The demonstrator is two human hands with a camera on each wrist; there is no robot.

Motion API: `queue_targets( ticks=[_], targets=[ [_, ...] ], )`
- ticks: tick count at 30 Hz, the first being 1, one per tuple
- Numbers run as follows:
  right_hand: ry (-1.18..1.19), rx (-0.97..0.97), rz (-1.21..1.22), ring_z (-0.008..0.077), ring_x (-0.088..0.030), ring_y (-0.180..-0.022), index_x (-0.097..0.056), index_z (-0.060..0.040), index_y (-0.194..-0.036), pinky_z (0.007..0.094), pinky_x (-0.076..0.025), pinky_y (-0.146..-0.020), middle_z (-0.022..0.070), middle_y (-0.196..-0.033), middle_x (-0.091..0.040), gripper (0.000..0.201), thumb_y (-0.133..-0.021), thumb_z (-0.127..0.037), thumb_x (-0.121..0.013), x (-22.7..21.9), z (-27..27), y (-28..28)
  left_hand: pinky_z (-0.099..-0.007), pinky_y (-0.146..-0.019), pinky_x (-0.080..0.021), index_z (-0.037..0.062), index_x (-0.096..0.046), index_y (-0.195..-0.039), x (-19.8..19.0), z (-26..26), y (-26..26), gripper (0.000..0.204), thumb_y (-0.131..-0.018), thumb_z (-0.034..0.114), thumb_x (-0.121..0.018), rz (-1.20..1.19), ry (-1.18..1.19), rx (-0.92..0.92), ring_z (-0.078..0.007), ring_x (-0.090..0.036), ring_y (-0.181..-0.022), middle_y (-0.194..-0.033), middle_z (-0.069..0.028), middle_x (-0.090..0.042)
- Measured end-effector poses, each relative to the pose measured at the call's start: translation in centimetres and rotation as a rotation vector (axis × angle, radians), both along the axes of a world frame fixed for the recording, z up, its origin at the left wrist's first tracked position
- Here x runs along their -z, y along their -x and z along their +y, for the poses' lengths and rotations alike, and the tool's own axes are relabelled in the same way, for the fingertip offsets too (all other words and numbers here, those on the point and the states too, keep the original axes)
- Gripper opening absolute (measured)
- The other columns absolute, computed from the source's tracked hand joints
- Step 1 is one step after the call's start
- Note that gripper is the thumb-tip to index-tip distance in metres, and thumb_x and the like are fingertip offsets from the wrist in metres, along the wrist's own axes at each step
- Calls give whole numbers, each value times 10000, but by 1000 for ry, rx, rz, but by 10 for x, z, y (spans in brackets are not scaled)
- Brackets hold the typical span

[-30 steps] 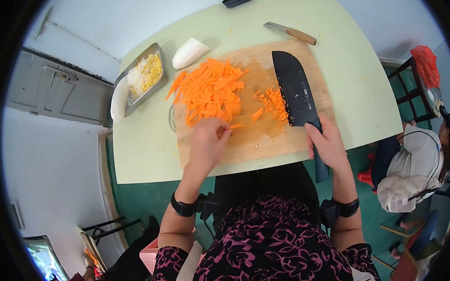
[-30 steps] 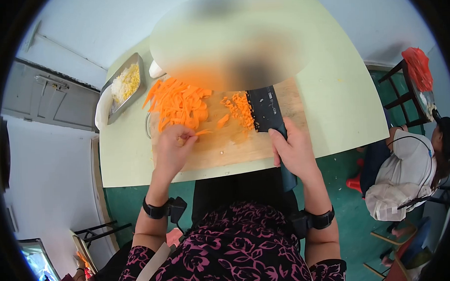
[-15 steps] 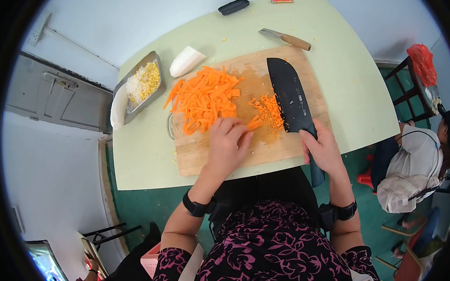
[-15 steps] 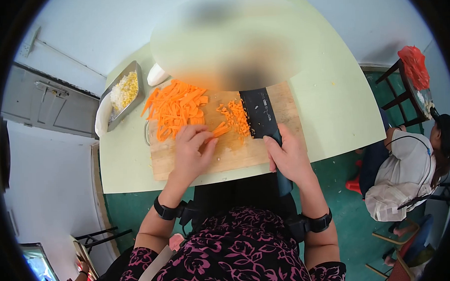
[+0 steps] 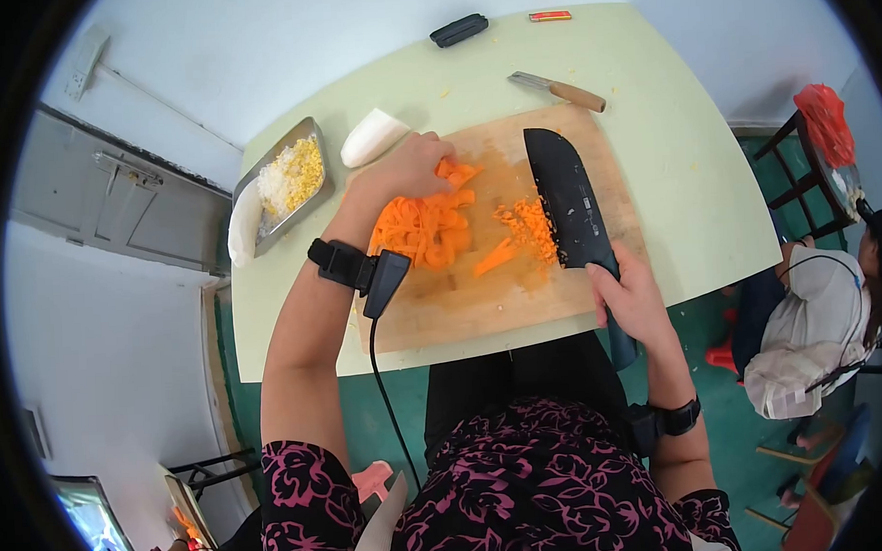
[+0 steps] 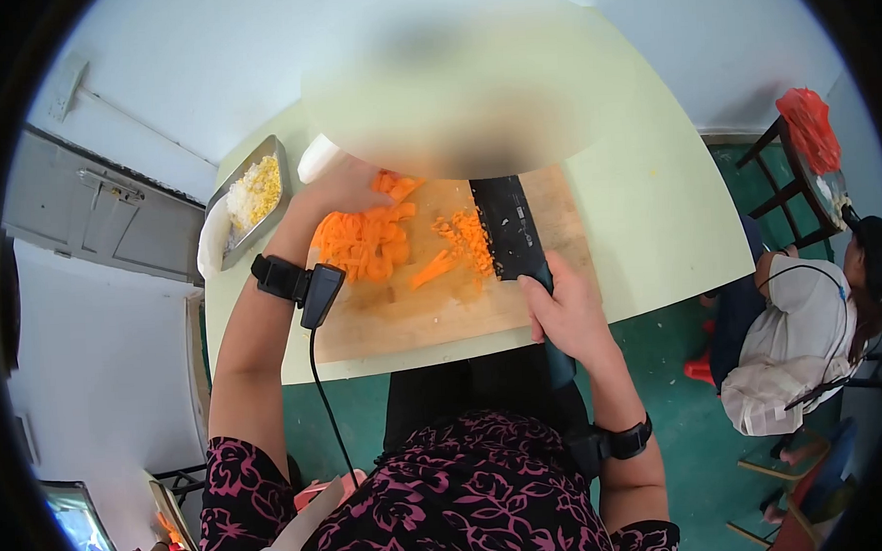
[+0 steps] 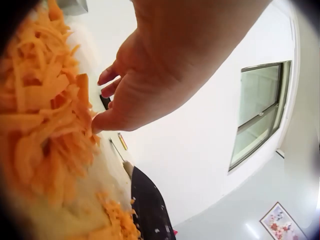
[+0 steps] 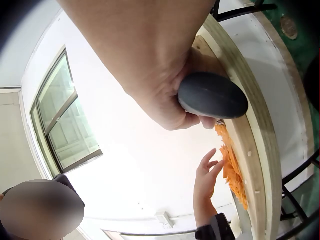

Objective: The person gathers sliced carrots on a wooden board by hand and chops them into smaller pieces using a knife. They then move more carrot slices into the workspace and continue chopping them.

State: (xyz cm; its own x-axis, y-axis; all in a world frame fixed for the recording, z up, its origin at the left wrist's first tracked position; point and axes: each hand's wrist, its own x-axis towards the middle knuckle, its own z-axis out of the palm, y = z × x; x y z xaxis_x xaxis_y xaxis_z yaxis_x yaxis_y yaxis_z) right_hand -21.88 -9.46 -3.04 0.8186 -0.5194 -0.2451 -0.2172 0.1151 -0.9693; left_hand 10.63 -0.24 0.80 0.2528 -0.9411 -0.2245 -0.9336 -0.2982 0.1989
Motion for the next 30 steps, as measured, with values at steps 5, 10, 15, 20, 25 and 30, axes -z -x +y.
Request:
queue_targets(
  ticks=[5, 10, 15, 20, 25, 30],
  targets=[
    [7, 3, 4, 95, -498, -421, -509, 5, -993, 257, -418, -413, 18, -561, -498, 147, -916, -120, -505, -2, 0, 1, -377, -794, -459, 10, -597, -946, 16, -2, -3, 285, -722, 166, -677, 22, 33, -16, -296, -568, -910, -941, -150, -606],
    [35, -11, 6, 100, -501, -421, -509, 7, -993, 259, -418, -416, 21, -552, -502, 152, -918, -126, -503, -1, 0, 1, -383, -789, -453, -2, -590, -895, 16, -2, 12, 245, -730, 164, -664, 7, 27, -112, -327, -555, -897, -916, -164, -601],
    [43, 3, -2, 102, -503, -422, -508, 8, -993, 260, -417, -418, 22, -555, -503, 161, -915, -132, -506, -2, 1, 2, -374, -827, -445, 6, -602, -892, 16, 6, 14, 194, -753, 132, -652, 0, 132, 6, -330, -542, -939, -995, -157, -591],
    [38, 2, 2, 101, -501, -422, -504, 9, -1008, 258, -416, -418, 19, -556, -498, 172, -914, -136, -507, -1, 1, 1, -330, -872, -459, 14, -640, -918, 13, 17, 18, 161, -785, 98, -669, 274, 358, -73, -238, -559, -1024, -1154, -108, -585],
    [11, 5, -1, 97, -493, -421, -503, 4, -1014, 257, -416, -417, 12, -560, -488, 172, -915, -137, -506, 0, 1, 1, -289, -834, -484, 5, -660, -990, -3, 34, 13, 186, -813, 62, -674, 778, 449, -315, -142, -579, -1015, -1177, -102, -613],
    [10, 0, -9, 94, -492, -423, -502, -2, -1008, 256, -414, -414, 8, -568, -487, 165, -916, -138, -509, 0, 1, 1, -278, -813, -487, -4, -660, -1015, -11, 49, 6, 163, -866, 39, -612, 991, 598, -309, -134, -612, -891, -979, -94, -685]
  ],
)
